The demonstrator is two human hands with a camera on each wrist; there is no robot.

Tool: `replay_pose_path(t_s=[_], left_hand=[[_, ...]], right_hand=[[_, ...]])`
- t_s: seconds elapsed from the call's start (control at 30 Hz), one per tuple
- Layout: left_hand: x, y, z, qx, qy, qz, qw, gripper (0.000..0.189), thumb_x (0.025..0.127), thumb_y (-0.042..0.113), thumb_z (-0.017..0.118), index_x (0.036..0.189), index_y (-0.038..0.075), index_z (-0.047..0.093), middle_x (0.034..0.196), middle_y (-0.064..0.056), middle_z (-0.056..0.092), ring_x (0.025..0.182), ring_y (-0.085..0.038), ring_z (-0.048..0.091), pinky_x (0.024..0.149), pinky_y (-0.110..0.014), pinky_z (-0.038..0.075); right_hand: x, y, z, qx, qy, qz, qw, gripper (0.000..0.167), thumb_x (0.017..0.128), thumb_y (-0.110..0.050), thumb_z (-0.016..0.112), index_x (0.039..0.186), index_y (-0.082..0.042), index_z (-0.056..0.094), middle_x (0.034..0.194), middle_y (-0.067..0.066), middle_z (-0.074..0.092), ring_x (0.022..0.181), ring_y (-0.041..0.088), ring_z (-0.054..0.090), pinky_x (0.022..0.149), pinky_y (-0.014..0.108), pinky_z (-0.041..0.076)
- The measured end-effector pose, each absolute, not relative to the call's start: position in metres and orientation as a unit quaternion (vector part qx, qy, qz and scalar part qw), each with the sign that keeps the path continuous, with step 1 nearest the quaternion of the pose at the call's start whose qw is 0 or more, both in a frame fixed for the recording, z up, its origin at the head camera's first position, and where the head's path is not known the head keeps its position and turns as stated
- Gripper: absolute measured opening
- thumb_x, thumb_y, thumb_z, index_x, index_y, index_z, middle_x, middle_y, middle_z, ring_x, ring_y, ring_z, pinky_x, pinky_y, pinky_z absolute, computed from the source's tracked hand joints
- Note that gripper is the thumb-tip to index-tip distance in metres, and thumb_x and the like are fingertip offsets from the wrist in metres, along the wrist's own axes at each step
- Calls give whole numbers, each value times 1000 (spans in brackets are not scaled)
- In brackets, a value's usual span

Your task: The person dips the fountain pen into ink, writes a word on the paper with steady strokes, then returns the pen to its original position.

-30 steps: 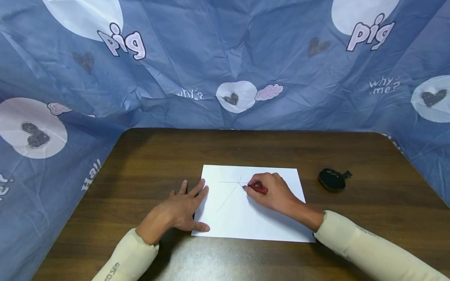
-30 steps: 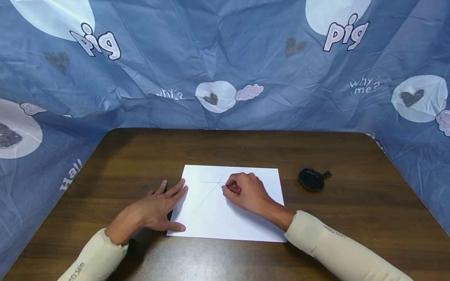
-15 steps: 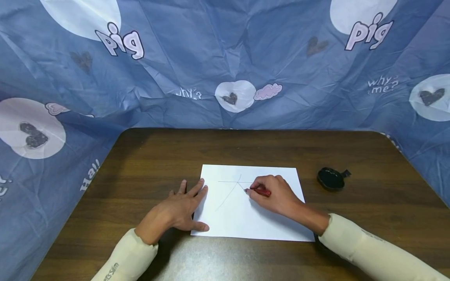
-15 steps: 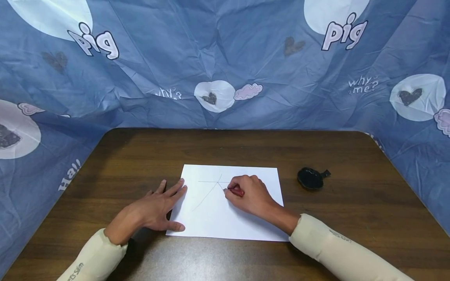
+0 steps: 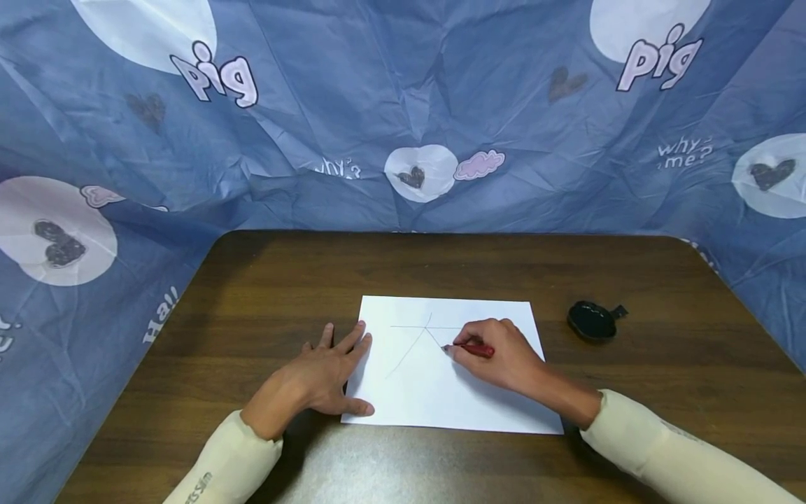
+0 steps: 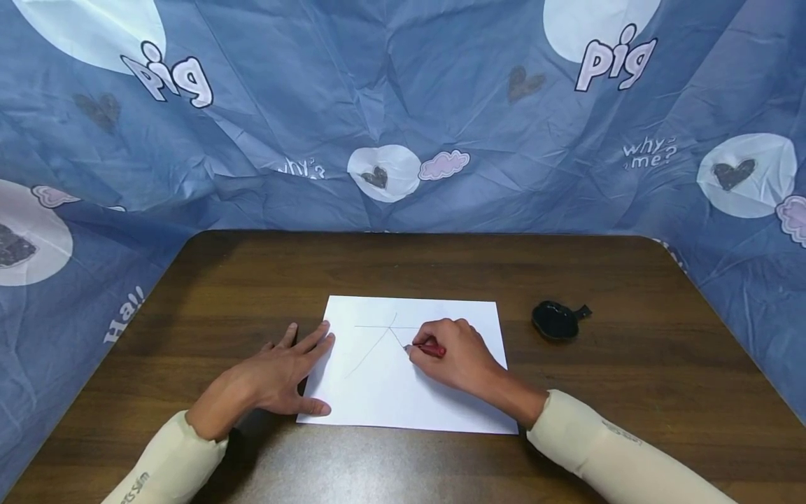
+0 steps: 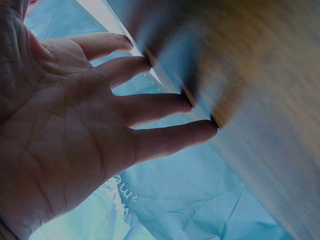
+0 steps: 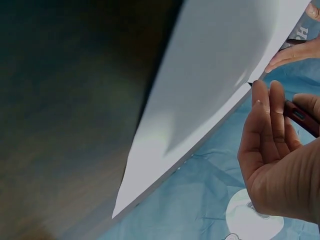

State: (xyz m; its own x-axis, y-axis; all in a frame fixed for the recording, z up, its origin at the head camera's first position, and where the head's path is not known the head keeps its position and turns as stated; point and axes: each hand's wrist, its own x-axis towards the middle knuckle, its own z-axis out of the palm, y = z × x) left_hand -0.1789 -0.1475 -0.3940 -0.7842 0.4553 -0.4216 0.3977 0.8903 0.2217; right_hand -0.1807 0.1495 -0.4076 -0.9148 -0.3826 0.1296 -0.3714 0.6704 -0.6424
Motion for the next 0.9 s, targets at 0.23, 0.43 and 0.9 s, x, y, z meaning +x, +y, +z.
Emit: replay_pose_path(t_s=[0.23, 0.43, 0.9], left_hand=[[-179, -149, -393, 227, 943, 61, 236, 107, 80, 58, 77, 159, 10, 22, 167, -8, 4, 144, -56, 4, 104, -76, 20], [-179, -149, -395, 233, 942, 64, 234, 107, 80, 58, 77, 159, 11, 23, 167, -7, 4, 144, -56, 4, 104, -76, 20], [-178, -149, -394, 231, 941, 68, 239, 108, 80, 58, 77, 160, 10, 21, 167, -8, 3, 144, -56, 3, 105, -76, 19]], right_hand=[[-177, 153, -406, -207, 911, -357, 19, 7, 89, -19, 75, 94, -16, 78, 91, -7, 73, 83, 11, 61, 72, 32, 50], [-173, 158, -407, -202, 913, -354, 18, 4, 88, -20, 76, 91, -18, 78, 88, -9, 73, 81, 11, 59, 70, 31, 49], [-162, 169, -406, -210, 907, -365, 30, 5, 90, -22, 75, 92, -19, 78, 89, -13, 72, 81, 9, 59, 74, 32, 47]])
